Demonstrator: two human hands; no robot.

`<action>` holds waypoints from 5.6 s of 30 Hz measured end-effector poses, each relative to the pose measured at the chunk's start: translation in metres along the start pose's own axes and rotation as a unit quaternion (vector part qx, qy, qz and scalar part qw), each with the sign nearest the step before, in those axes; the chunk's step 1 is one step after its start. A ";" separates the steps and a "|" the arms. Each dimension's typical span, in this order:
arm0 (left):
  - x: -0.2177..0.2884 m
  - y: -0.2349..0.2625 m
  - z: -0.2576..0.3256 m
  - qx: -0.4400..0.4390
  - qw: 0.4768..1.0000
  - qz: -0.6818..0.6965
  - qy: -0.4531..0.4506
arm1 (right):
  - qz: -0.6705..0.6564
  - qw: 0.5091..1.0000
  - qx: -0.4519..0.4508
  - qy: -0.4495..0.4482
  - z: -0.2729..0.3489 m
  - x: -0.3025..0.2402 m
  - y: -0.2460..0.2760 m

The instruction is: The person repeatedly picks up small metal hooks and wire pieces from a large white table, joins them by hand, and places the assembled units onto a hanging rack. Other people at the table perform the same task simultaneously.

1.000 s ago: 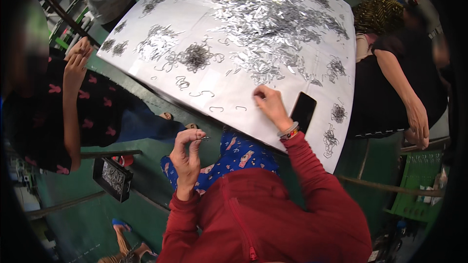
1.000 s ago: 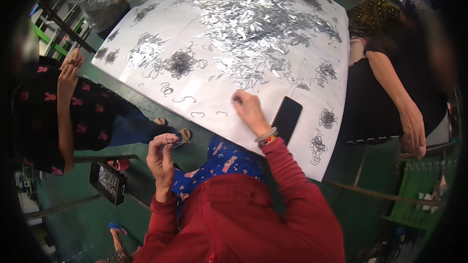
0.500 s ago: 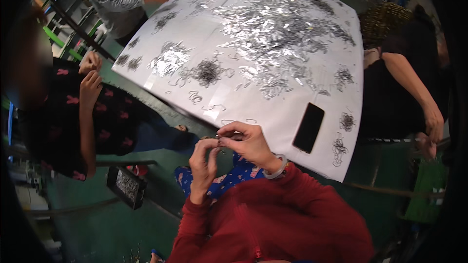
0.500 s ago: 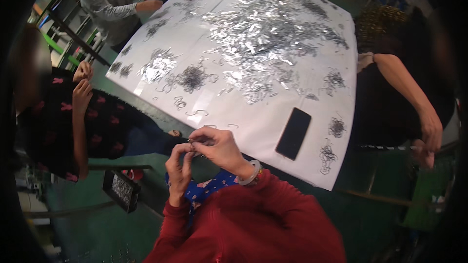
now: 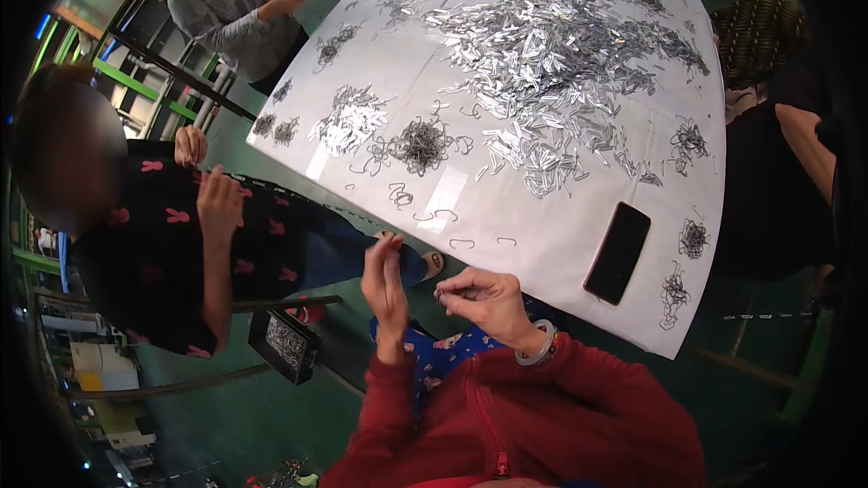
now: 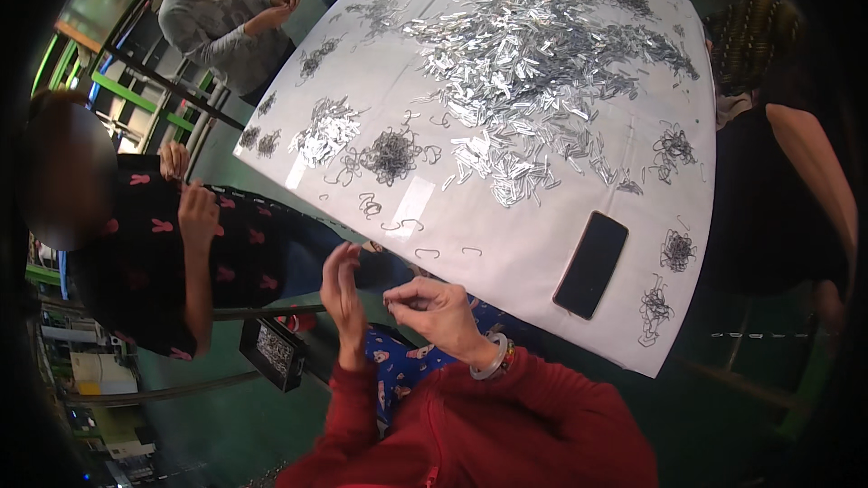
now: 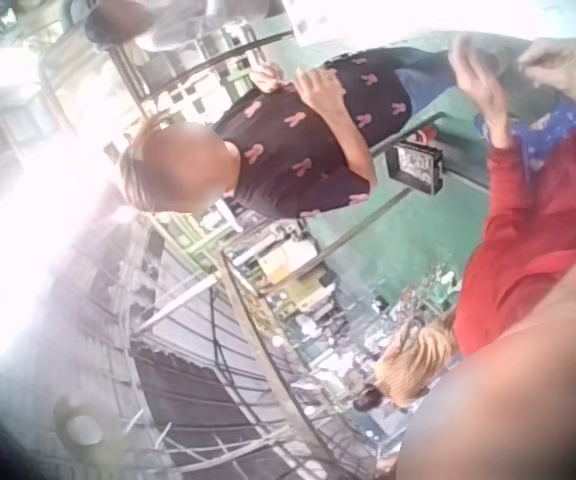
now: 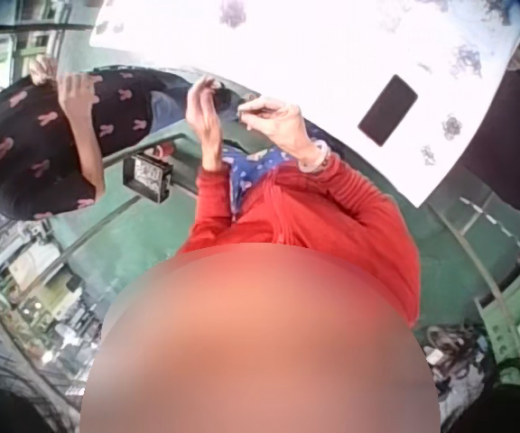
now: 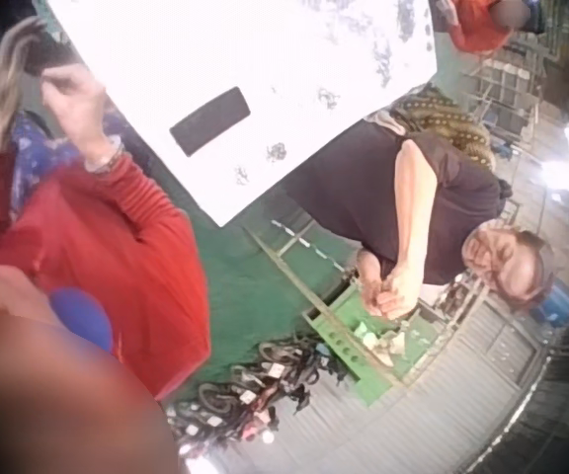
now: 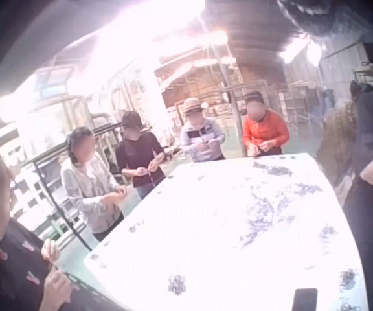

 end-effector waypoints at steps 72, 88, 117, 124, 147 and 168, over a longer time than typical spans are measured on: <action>0.069 0.005 0.039 -0.061 0.996 -0.010 -0.057 | 0.725 0.646 -0.091 0.221 -0.123 -0.086 0.228; 0.067 0.026 0.047 -0.041 0.996 0.001 -0.076 | 0.284 0.952 0.091 -0.072 -0.098 -0.097 0.245; 0.064 0.024 0.055 -0.070 0.992 -0.021 -0.106 | 0.552 0.829 0.093 0.006 -0.093 -0.058 0.186; 0.063 0.018 0.052 -0.067 0.991 0.009 -0.118 | 0.426 0.895 0.132 0.022 -0.096 -0.031 0.189; 0.037 -0.007 0.049 -0.128 0.984 -0.089 -0.090 | 0.226 0.967 -0.014 0.120 -0.009 -0.043 -0.003; -0.070 -0.142 -0.114 -0.154 0.902 -0.352 -0.197 | 0.182 0.980 -0.041 0.063 -0.008 -0.025 0.013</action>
Point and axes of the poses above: each hand's wrist, its own z-axis away from the middle knuckle, its own y-axis out of the back of the hand, x = y × z, the point moved 4 cm from there along -z, towards the middle knuckle, and after that the axes turned 2 degrees about x, right-handed, at the moved point
